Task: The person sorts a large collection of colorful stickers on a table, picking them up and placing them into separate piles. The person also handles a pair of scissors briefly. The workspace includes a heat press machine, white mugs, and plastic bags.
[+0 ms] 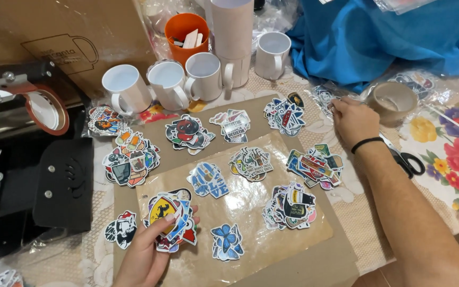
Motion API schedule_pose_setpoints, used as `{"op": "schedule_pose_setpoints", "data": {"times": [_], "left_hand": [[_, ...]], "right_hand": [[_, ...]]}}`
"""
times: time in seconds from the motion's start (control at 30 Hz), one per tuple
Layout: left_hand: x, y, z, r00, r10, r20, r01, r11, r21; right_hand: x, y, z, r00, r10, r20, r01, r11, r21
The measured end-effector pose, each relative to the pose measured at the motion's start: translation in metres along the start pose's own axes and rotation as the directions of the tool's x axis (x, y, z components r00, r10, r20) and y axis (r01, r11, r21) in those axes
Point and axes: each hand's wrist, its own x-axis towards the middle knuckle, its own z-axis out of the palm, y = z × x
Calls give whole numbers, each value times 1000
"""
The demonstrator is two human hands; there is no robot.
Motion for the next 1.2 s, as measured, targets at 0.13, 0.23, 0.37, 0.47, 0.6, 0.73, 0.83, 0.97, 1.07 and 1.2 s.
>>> {"op": "schedule_pose_setpoints", "data": {"times": [0.13, 0.23, 0.37, 0.47, 0.6, 0.73, 0.83, 0.97, 1.07, 1.2], "left_hand": [[7, -4, -5, 997, 41, 69, -41, 999, 1], [8, -3, -3, 998, 43, 49, -41, 999, -32], [1, -2, 1, 1000, 10, 13, -10, 1000, -6], [0, 1, 4, 1000, 16, 18, -16, 1000, -7], [10, -4, -6, 998, 40, 48, -40, 999, 1], [11, -3, -8, 999, 38, 34, -38, 999, 0], [8, 0, -9, 1000, 1, 25, -1, 1000, 17], [15, 2, -9, 999, -23, -22, 24, 1000, 21], [19, 0, -10, 993, -85, -81, 85, 996, -2], [15, 18, 2, 958, -260, -123, 279, 945, 170]], "right_hand": [[6, -10, -34, 990, 127, 63, -136, 976, 169], [9, -3, -54, 949, 316, 2, -266, 796, 543], [5, 10, -54, 969, 129, 211, -183, 949, 258], [18, 15, -43, 969, 160, 186, -187, 973, 136], [52, 4, -46, 851, 256, 458, -232, 967, -110], [77, 10, -35, 766, 317, 558, -349, 936, -53], [78, 6, -39, 761, 356, 543, -411, 912, -22], [55, 8, -73, 802, 384, 457, -516, 831, 208], [25, 34, -80, 887, 332, 320, -449, 781, 434], [-15, 71, -125, 908, 290, 301, -393, 343, 853]]}}
